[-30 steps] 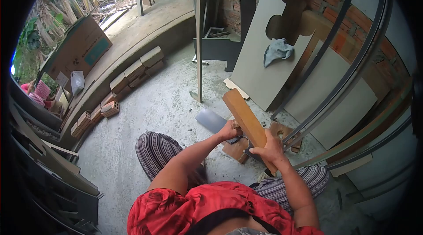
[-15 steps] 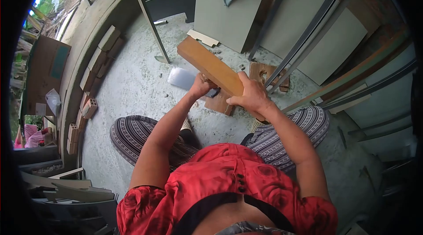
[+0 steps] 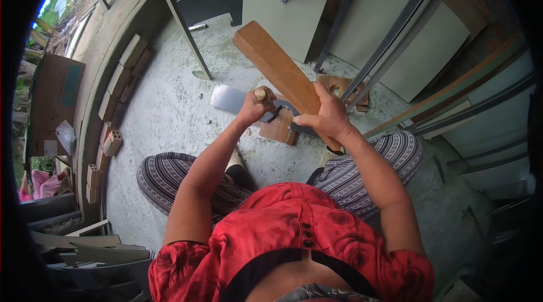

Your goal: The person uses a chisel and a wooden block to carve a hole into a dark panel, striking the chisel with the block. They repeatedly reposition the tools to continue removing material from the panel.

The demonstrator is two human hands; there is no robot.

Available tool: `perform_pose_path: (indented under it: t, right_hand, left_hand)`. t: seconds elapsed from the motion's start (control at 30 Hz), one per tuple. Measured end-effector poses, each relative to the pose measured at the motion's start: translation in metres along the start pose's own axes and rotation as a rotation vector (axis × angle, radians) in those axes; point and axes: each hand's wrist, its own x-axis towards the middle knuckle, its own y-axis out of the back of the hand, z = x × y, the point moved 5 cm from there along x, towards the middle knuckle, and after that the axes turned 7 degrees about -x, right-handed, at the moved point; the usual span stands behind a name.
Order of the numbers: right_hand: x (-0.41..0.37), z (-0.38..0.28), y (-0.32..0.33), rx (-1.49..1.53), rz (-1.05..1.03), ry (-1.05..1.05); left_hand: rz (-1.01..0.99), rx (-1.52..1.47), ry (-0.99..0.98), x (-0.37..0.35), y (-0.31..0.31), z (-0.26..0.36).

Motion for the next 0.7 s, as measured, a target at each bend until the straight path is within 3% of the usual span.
perform_pose_path:
  t: [0.17, 0.23, 0.27, 0.33, 0.43, 0.53, 0.57, 0.63, 0.7]
  right_hand:
    - [-0.002, -0.006, 0.0, -0.026, -0.002, 0.023]
    - [-0.006, -0.018, 0.007, 0.104, 0.072, 0.102]
    - [-0.007, -0.027, 0.011, 0.168, 0.112, 0.166]
    - [-0.012, -0.04, 0.016, 0.264, 0.158, 0.251]
    - [-0.018, -0.05, 0.017, 0.281, 0.167, 0.283]
    - [-0.009, -0.024, -0.008, -0.201, -0.11, 0.043]
    - [-0.007, -0.019, -0.011, -0.202, -0.107, 0.054]
    - [-0.005, -0.011, -0.017, -0.165, -0.144, 0.018]
    - [-0.006, -0.028, -0.004, -0.132, -0.139, 0.04]
  left_hand:
    - [-0.048, 0.062, 0.096, 0.0, -0.004, -0.01]
    - [-0.037, -0.008, 0.123, -0.002, -0.004, 0.002]
    - [-0.005, 0.011, 0.002, 0.002, -0.001, -0.008]
    - [0.01, 0.042, -0.043, 0.002, -0.002, -0.002]
    - [0.013, -0.057, -0.002, 0.008, 0.0, -0.024]
    - [0.066, -0.15, -0.106, -0.003, -0.005, 0.017]
    - [0.072, -0.145, -0.115, -0.002, -0.004, 0.013]
    - [0.044, -0.148, 0.057, 0.001, 0.002, -0.01]
    - [0.047, -0.14, 0.055, 0.002, 0.003, -0.012]
